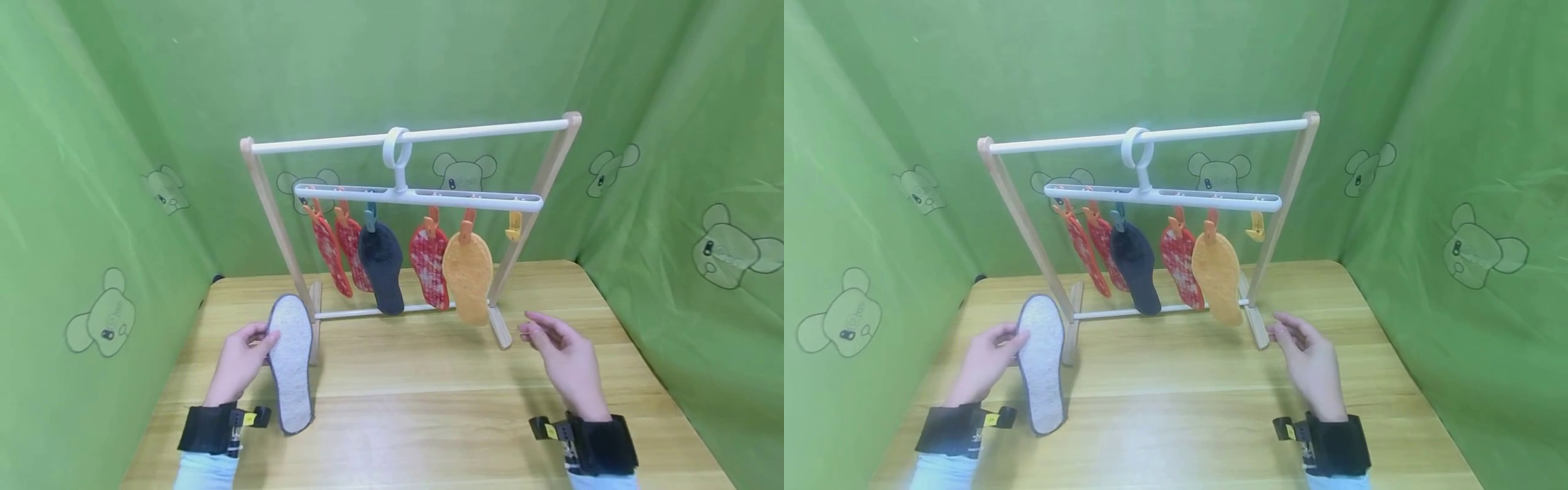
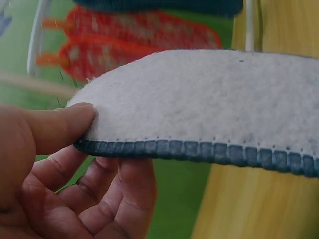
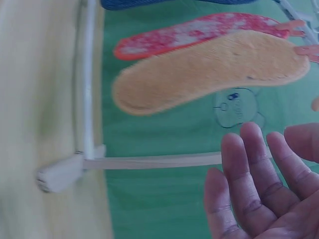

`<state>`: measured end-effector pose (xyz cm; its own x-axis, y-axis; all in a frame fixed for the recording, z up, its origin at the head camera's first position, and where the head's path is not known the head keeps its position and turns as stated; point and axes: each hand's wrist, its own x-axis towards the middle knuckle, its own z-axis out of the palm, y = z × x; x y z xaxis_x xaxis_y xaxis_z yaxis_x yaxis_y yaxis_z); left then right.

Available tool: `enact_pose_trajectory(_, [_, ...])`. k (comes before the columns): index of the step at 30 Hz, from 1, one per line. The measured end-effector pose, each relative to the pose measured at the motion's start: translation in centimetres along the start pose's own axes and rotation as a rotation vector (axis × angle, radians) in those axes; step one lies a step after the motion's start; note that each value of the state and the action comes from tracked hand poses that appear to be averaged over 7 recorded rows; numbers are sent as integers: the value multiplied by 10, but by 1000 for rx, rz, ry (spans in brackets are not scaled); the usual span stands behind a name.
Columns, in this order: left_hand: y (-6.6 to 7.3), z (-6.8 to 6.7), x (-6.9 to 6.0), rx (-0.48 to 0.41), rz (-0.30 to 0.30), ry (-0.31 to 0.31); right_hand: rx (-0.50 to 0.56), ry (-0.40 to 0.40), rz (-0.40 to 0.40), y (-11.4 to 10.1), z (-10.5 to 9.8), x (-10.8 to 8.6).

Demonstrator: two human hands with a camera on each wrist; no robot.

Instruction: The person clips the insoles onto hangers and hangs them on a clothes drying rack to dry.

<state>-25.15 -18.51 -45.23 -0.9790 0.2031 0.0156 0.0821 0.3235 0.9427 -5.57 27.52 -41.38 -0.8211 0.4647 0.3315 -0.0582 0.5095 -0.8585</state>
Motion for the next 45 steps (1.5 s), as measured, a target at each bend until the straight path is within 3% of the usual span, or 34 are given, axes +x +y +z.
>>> enact_pose_trajectory(9, [32,32,-12,-44,95,-6,-3,103,-23,-34,-11,31])
enact_pose_trajectory(15, [46,58,-17,-50,175,-19,-91,125,-52,-60,-17,56])
enact_pose_trajectory(26, [62,102,-22,-131,290,-83,-127,75,-86,-106,-17,86])
enact_pose_trajectory(40, [88,140,-19,-221,347,-169,-41,-28,-55,-115,-7,104])
enact_pose_trajectory(45, [99,151,-18,-182,381,-169,-41,-46,-65,-119,-4,105])
